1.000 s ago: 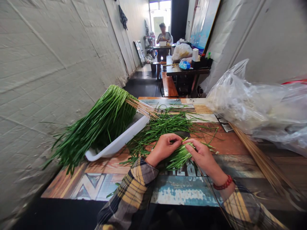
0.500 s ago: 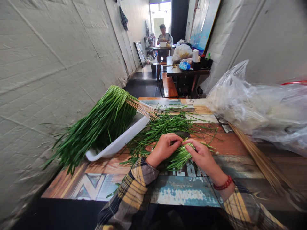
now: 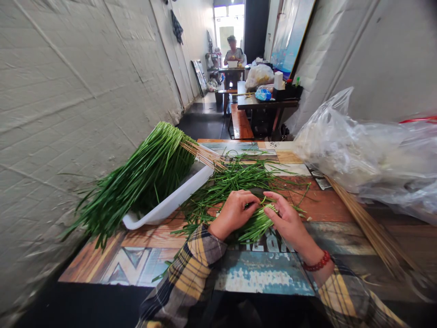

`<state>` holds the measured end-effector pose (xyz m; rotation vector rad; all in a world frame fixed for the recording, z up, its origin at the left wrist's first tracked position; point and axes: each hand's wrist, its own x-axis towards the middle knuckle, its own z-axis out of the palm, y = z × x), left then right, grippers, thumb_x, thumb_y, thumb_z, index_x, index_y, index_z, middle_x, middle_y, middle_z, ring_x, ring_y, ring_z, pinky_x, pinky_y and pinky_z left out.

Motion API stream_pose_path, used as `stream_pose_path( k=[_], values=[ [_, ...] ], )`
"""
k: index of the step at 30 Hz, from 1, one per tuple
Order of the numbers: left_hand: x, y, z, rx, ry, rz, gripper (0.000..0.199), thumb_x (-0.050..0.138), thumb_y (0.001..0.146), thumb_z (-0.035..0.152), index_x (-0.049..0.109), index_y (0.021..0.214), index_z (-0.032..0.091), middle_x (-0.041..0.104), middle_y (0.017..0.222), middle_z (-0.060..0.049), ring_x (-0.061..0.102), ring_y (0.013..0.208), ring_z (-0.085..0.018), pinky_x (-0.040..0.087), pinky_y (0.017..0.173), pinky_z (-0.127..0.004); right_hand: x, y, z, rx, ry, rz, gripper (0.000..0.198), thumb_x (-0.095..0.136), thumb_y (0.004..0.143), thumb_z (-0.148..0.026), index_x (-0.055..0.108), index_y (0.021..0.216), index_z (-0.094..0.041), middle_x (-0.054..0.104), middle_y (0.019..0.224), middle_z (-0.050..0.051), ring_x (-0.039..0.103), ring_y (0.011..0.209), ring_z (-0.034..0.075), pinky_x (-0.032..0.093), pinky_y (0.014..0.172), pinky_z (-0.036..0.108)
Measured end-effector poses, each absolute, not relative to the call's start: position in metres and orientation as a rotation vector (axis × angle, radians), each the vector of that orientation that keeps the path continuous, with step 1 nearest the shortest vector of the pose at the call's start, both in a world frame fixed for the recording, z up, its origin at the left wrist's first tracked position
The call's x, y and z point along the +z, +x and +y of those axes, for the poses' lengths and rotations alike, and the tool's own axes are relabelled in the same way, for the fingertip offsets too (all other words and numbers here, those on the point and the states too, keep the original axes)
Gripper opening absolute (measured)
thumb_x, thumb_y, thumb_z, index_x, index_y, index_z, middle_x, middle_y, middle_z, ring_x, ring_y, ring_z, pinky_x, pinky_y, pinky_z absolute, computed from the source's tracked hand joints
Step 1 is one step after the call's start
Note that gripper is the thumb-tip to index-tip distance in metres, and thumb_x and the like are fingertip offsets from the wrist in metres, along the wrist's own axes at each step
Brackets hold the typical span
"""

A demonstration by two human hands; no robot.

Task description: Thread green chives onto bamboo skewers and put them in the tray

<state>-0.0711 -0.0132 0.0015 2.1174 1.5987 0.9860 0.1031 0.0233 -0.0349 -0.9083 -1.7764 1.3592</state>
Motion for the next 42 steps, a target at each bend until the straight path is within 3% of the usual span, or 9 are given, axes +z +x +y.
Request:
stream_pose_path(
  k=[6, 10, 14, 19, 21, 24, 30, 36, 42],
  values=[
    [0.001, -0.070, -0.014, 0.899, 2.130, 1.542, 0.016, 0.054, 0.084, 0.018, 0.069, 0.079, 0.018, 0.067, 0.075, -0.001, 0.059, 0.073, -0.013, 0.041, 0.069, -0.023, -0.037, 0.103, 0.025, 1.341, -0.953, -1.763, 0.030, 0.056, 0.085, -0.040, 0.049, 0.107, -0.022, 0.057, 0.081, -0.001, 0.047, 0.052, 0.009, 0.039, 0.047, 0.022],
    [0.001, -0.071, -0.014, 0.831, 2.132, 1.465, 0.018, 0.052, 0.084, 0.015, 0.070, 0.085, 0.017, 0.068, 0.079, -0.002, 0.060, 0.074, -0.013, 0.043, 0.070, -0.023, -0.040, 0.104, 0.026, 1.373, -0.967, -1.763, 0.023, 0.055, 0.085, -0.041, 0.048, 0.096, -0.022, 0.051, 0.067, -0.005, 0.046, 0.049, 0.009, 0.038, 0.044, 0.020],
    [0.002, -0.081, -0.012, 0.897, 2.106, 1.519, 0.019, 0.051, 0.084, 0.015, 0.070, 0.086, 0.018, 0.069, 0.084, -0.003, 0.061, 0.080, -0.014, 0.045, 0.074, -0.023, -0.045, 0.105, 0.028, 1.429, -0.992, -1.751, 0.027, 0.055, 0.085, -0.044, 0.046, 0.100, -0.023, 0.051, 0.066, -0.006, 0.044, 0.043, 0.008, 0.037, 0.038, 0.020],
    [-0.003, -0.103, -0.006, 1.294, 1.840, 1.993, 0.019, 0.049, 0.086, 0.015, 0.068, 0.089, 0.017, 0.068, 0.086, -0.005, 0.060, 0.084, -0.016, 0.045, 0.076, -0.027, -0.043, 0.105, 0.027, 1.465, -1.006, -1.763, 0.039, 0.055, 0.084, -0.047, 0.049, 0.113, -0.022, 0.056, 0.077, -0.001, 0.048, 0.050, 0.009, 0.039, 0.038, 0.019],
    [-0.007, -0.109, -0.003, 1.352, 1.791, 2.066, 0.018, 0.050, 0.085, 0.014, 0.067, 0.090, 0.017, 0.067, 0.086, -0.005, 0.060, 0.084, -0.016, 0.045, 0.077, -0.028, -0.041, 0.106, 0.027, 1.472, -1.004, -1.792, 0.038, 0.055, 0.084, -0.048, 0.053, 0.111, -0.021, 0.057, 0.084, 0.001, 0.049, 0.053, 0.010, 0.040, 0.038, 0.019],
    [-0.011, -0.115, -0.002, 1.354, 1.776, 2.115, 0.018, 0.051, 0.085, 0.014, 0.067, 0.090, 0.018, 0.067, 0.087, -0.004, 0.061, 0.084, -0.016, 0.046, 0.077, -0.028, -0.042, 0.108, 0.028, 1.449, -1.007, -1.880, 0.033, 0.054, 0.085, -0.047, 0.057, 0.103, -0.020, 0.056, 0.076, -0.001, 0.047, 0.050, 0.009, 0.041, 0.041, 0.020],
    [-0.012, -0.103, -0.001, 1.175, 1.992, 1.954, 0.019, 0.051, 0.085, 0.015, 0.067, 0.095, 0.017, 0.068, 0.093, -0.006, 0.060, 0.090, -0.017, 0.046, 0.083, -0.031, -0.031, 0.114, 0.025, 1.436, -0.956, -2.010, 0.025, 0.053, 0.086, -0.043, 0.057, 0.094, -0.020, 0.056, 0.074, -0.002, 0.048, 0.045, 0.008, 0.041, 0.040, 0.020],
    [-0.016, -0.083, 0.001, 0.855, 2.311, 1.706, 0.030, 0.051, 0.086, 0.014, 0.062, 0.113, 0.020, 0.060, 0.125, -0.007, 0.055, 0.108, -0.019, 0.043, 0.095, -0.036, -0.017, 0.125, 0.019, 1.375, -0.882, -2.132, 0.016, 0.055, 0.085, -0.036, 0.059, 0.091, -0.021, 0.062, 0.083, 0.001, 0.053, 0.048, 0.009, 0.044, 0.047, 0.023],
    [-0.014, -0.082, -0.001, 0.695, 2.314, 1.901, 0.048, 0.061, 0.077, 0.015, 0.053, 0.124, 0.023, 0.057, 0.123, -0.007, 0.052, 0.105, -0.022, 0.043, 0.093, -0.037, -0.014, 0.128, 0.018, 1.413, -0.851, -2.188, 0.012, 0.056, 0.084, -0.032, 0.058, 0.089, -0.021, 0.061, 0.078, -0.001, 0.052, 0.041, 0.008, 0.042, 0.042, 0.021]
  ],
)
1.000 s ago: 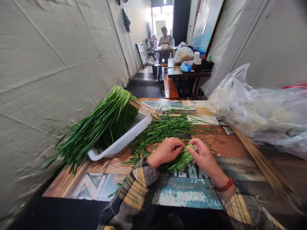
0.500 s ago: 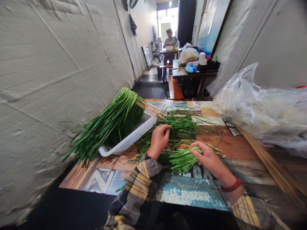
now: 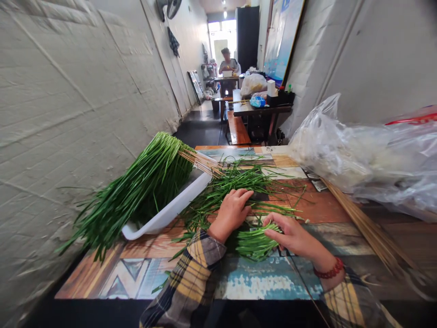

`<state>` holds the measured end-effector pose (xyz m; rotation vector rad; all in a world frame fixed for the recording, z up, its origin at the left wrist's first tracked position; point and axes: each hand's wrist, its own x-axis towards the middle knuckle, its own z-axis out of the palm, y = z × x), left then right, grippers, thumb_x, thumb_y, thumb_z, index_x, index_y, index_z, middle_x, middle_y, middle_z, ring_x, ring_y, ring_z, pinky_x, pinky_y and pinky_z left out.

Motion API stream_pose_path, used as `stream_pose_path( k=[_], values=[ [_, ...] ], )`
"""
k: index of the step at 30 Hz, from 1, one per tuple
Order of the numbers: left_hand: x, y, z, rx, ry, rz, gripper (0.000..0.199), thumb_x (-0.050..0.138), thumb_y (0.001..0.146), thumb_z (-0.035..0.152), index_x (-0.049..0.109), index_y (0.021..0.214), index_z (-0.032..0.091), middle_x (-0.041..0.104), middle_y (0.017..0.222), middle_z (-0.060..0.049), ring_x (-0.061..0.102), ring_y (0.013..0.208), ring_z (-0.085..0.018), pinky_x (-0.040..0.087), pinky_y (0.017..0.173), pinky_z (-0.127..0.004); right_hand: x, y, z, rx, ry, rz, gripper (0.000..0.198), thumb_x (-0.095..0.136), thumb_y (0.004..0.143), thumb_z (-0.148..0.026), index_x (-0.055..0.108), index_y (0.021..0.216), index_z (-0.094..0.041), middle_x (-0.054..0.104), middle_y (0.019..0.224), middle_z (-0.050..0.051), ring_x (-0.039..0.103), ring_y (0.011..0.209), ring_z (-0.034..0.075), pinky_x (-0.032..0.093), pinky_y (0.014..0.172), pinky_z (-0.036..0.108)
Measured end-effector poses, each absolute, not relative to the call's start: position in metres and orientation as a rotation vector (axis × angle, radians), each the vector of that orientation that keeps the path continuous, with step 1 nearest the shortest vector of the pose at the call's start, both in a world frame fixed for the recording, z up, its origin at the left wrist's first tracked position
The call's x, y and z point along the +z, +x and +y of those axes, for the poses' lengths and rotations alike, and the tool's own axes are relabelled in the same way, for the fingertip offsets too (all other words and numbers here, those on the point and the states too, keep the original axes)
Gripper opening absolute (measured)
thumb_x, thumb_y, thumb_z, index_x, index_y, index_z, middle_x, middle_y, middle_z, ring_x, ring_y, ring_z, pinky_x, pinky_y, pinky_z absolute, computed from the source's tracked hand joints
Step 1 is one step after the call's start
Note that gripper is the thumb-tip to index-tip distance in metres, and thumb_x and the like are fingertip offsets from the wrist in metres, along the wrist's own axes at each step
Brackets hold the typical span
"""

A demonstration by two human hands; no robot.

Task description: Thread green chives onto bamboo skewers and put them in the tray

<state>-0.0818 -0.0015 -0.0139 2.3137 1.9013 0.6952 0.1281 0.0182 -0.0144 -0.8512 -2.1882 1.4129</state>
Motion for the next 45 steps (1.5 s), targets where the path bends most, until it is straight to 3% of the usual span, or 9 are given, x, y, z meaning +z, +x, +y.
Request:
stream_pose_path(
  k=[3, 7, 11, 19, 25, 30, 33, 37, 45],
  values=[
    [-0.009, -0.081, -0.005, 0.740, 2.268, 2.015, 0.041, 0.065, 0.075, 0.021, 0.056, 0.115, 0.019, 0.056, 0.113, -0.008, 0.051, 0.102, -0.022, 0.043, 0.089, -0.037, -0.013, 0.128, 0.019, 1.372, -0.857, -2.188, 0.009, 0.057, 0.084, -0.030, 0.058, 0.088, -0.022, 0.061, 0.080, -0.001, 0.053, 0.043, 0.008, 0.042, 0.042, 0.020],
    [-0.008, -0.081, -0.008, 0.607, 2.274, 2.079, 0.018, 0.069, 0.073, 0.031, 0.062, 0.085, 0.019, 0.057, 0.092, -0.006, 0.050, 0.090, -0.022, 0.042, 0.078, -0.035, -0.014, 0.128, 0.019, 1.390, -0.855, -2.163, 0.010, 0.058, 0.083, -0.030, 0.060, 0.089, -0.022, 0.061, 0.080, -0.001, 0.052, 0.043, 0.008, 0.042, 0.041, 0.020],
    [-0.009, -0.082, -0.008, 0.565, 2.278, 2.056, 0.006, 0.065, 0.076, 0.022, 0.063, 0.071, 0.019, 0.057, 0.082, -0.005, 0.049, 0.084, -0.021, 0.039, 0.073, -0.033, -0.018, 0.127, 0.021, 1.406, -0.879, -2.127, 0.013, 0.058, 0.083, -0.032, 0.061, 0.090, -0.021, 0.062, 0.080, 0.000, 0.052, 0.043, 0.007, 0.041, 0.041, 0.020],
    [-0.006, -0.081, -0.002, 1.130, 1.807, 1.658, 0.012, 0.056, 0.081, 0.021, 0.059, 0.072, 0.014, 0.059, 0.072, -0.001, 0.052, 0.071, -0.013, 0.041, 0.067, -0.024, -0.026, 0.119, 0.024, 1.146, -0.987, -2.046, 0.019, 0.056, 0.084, -0.036, 0.063, 0.090, -0.020, 0.062, 0.074, 0.000, 0.057, 0.062, 0.015, 0.045, 0.057, 0.026],
    [-0.011, -0.075, -0.003, 1.102, 1.635, 1.495, 0.007, 0.057, 0.078, 0.020, 0.060, 0.079, 0.013, 0.060, 0.071, 0.000, 0.053, 0.066, -0.011, 0.041, 0.062, -0.021, -0.028, 0.115, 0.024, 1.129, -0.946, -2.027, 0.020, 0.054, 0.085, -0.036, 0.064, 0.094, -0.021, 0.068, 0.090, 0.003, 0.061, 0.083, 0.019, 0.047, 0.078, 0.033],
    [-0.010, -0.076, -0.007, 0.847, 1.826, 1.564, 0.010, 0.058, 0.077, 0.021, 0.065, 0.075, 0.015, 0.062, 0.068, 0.000, 0.053, 0.064, -0.011, 0.039, 0.061, -0.021, -0.029, 0.115, 0.026, 1.025, -0.837, -2.017, 0.017, 0.055, 0.085, -0.034, 0.065, 0.091, -0.022, 0.063, 0.114, 0.008, 0.056, 0.109, 0.023, 0.040, 0.096, 0.040],
    [-0.009, -0.078, -0.008, 0.809, 1.973, 1.644, 0.008, 0.060, 0.074, 0.015, 0.068, 0.073, 0.017, 0.063, 0.075, -0.001, 0.056, 0.073, -0.013, 0.041, 0.068, -0.023, -0.030, 0.116, 0.026, 1.041, -0.858, -2.041, 0.016, 0.054, 0.085, -0.033, 0.065, 0.090, -0.022, 0.064, 0.115, 0.008, 0.057, 0.108, 0.023, 0.040, 0.095, 0.040],
    [-0.005, -0.080, -0.008, 1.053, 1.963, 1.795, 0.010, 0.059, 0.076, 0.013, 0.066, 0.070, 0.016, 0.061, 0.079, -0.003, 0.055, 0.080, -0.015, 0.042, 0.074, -0.026, -0.030, 0.117, 0.025, 1.097, -0.941, -2.077, 0.018, 0.054, 0.086, -0.034, 0.065, 0.092, -0.022, 0.069, 0.094, 0.005, 0.062, 0.090, 0.022, 0.046, 0.083, 0.036],
    [-0.003, -0.073, -0.008, 1.127, 1.640, 1.438, 0.009, 0.054, 0.079, 0.017, 0.059, 0.073, 0.013, 0.058, 0.068, 0.001, 0.051, 0.063, -0.010, 0.039, 0.060, -0.020, -0.025, 0.116, 0.021, 1.052, -0.948, -2.011, 0.020, 0.055, 0.085, -0.036, 0.065, 0.094, -0.022, 0.070, 0.093, 0.003, 0.064, 0.087, 0.020, 0.048, 0.079, 0.032]
  ],
)
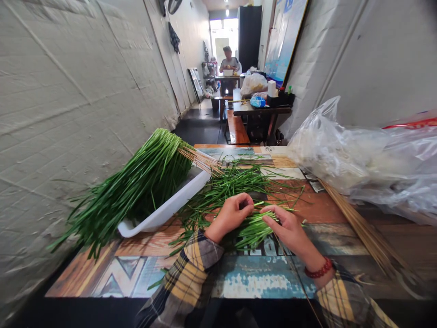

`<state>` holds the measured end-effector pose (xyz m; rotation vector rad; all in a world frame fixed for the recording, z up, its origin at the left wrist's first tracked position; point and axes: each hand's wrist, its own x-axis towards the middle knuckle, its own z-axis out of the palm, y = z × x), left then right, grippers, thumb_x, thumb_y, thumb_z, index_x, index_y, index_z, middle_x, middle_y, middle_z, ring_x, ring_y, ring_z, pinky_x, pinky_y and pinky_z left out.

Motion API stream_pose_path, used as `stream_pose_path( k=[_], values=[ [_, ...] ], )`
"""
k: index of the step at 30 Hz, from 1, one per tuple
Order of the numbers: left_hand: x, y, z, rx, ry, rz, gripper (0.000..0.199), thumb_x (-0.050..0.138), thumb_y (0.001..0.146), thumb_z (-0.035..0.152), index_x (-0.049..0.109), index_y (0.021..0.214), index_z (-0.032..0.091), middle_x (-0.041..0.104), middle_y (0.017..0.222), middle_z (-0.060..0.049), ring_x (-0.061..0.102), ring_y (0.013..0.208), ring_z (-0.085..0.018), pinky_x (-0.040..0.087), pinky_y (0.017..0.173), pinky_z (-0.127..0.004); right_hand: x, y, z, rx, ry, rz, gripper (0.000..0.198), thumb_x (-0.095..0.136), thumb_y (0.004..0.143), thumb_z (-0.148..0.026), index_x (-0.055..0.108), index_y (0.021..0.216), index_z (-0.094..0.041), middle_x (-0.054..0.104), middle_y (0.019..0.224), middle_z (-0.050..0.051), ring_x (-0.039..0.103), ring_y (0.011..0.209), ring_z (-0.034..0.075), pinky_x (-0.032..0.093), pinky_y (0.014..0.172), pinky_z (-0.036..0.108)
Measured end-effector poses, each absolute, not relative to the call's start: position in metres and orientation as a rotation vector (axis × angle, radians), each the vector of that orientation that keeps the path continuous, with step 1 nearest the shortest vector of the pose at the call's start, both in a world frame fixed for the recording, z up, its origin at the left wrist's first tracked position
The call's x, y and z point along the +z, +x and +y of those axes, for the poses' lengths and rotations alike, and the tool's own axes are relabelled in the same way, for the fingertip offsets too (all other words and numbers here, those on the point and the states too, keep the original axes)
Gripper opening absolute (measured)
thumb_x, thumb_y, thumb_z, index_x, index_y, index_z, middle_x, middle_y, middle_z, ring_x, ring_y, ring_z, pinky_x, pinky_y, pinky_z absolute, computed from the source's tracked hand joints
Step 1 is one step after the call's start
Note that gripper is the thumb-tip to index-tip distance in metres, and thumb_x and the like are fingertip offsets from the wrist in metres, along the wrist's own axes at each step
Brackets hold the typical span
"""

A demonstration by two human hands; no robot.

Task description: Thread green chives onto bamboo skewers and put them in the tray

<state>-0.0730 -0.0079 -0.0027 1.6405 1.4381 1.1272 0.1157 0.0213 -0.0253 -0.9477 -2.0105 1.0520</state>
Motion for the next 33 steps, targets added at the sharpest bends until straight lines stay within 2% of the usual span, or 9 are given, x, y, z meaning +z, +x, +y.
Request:
stream_pose_path(
  k=[12, 33],
  values=[
    [0.001, -0.066, -0.010, 1.141, 1.527, 1.429, 0.013, 0.058, 0.078, 0.021, 0.065, 0.077, 0.010, 0.064, 0.072, -0.003, 0.055, 0.068, -0.012, 0.042, 0.064, -0.021, -0.028, 0.114, 0.021, 1.135, -0.957, -1.912, 0.026, 0.055, 0.085, -0.041, 0.067, 0.095, -0.021, 0.072, 0.093, 0.005, 0.067, 0.085, 0.021, 0.052, 0.074, 0.031],
    [0.005, -0.062, -0.013, 1.149, 1.461, 1.391, 0.014, 0.060, 0.076, 0.020, 0.069, 0.075, 0.009, 0.068, 0.074, -0.005, 0.059, 0.069, -0.013, 0.044, 0.067, -0.021, -0.030, 0.113, 0.022, 1.142, -0.923, -1.879, 0.023, 0.058, 0.084, -0.039, 0.069, 0.094, -0.021, 0.073, 0.095, 0.006, 0.067, 0.086, 0.022, 0.052, 0.081, 0.036]
  ],
)
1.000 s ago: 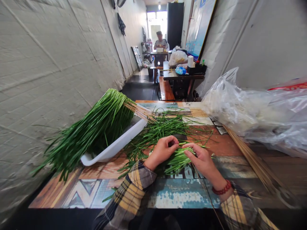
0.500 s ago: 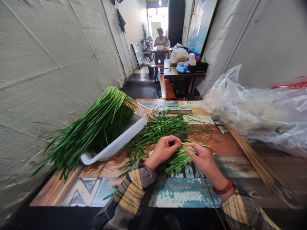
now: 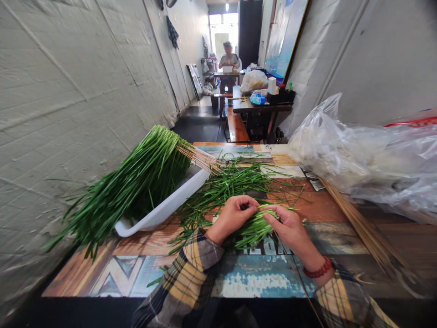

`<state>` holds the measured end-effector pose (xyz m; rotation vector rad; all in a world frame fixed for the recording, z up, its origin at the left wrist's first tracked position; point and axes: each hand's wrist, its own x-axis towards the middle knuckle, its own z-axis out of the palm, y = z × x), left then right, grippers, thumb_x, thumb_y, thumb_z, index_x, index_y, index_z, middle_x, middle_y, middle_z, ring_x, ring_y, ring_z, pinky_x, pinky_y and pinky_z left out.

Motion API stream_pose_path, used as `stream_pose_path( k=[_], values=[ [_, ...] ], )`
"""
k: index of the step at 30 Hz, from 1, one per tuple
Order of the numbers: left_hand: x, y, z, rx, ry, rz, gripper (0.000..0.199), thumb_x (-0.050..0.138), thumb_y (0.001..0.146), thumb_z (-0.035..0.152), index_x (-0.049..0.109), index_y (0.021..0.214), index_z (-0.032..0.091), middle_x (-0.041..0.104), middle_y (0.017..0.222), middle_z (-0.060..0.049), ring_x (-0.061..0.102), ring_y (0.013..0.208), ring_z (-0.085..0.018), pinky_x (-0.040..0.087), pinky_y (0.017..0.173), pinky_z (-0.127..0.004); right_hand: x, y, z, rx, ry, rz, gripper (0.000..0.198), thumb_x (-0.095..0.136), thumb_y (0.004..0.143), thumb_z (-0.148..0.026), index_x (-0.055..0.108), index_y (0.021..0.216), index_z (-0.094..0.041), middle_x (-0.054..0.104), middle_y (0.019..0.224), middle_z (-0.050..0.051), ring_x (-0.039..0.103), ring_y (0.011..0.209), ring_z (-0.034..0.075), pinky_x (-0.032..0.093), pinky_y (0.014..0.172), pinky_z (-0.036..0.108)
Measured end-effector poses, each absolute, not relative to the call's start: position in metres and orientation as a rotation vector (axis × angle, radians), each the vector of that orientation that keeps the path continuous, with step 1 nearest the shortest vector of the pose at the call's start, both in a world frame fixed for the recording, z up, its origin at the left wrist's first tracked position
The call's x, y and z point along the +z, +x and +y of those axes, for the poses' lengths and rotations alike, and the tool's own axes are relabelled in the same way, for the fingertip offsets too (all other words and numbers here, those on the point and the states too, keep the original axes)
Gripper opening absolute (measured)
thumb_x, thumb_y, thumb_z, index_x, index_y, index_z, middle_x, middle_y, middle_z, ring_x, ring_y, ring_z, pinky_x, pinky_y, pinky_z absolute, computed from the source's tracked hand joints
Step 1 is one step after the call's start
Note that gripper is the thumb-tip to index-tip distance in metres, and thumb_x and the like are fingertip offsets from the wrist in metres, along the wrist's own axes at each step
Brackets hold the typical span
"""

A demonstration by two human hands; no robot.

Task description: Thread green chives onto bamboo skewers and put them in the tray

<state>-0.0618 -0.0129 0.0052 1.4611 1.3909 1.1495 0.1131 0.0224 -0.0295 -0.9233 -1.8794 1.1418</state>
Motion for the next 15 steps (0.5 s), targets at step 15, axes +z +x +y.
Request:
stream_pose_path(
  k=[15],
  values=[
    [0.0007, -0.0615, -0.0114, 1.172, 1.514, 1.400, 0.014, 0.060, 0.076, 0.021, 0.069, 0.075, 0.010, 0.068, 0.074, -0.005, 0.059, 0.070, -0.013, 0.044, 0.067, -0.021, -0.0329, 0.1138, 0.0237, 1.145, -0.930, -1.897, 0.025, 0.059, 0.083, -0.039, 0.071, 0.095, -0.020, 0.073, 0.095, 0.006, 0.067, 0.088, 0.022, 0.052, 0.082, 0.035]
  ],
)
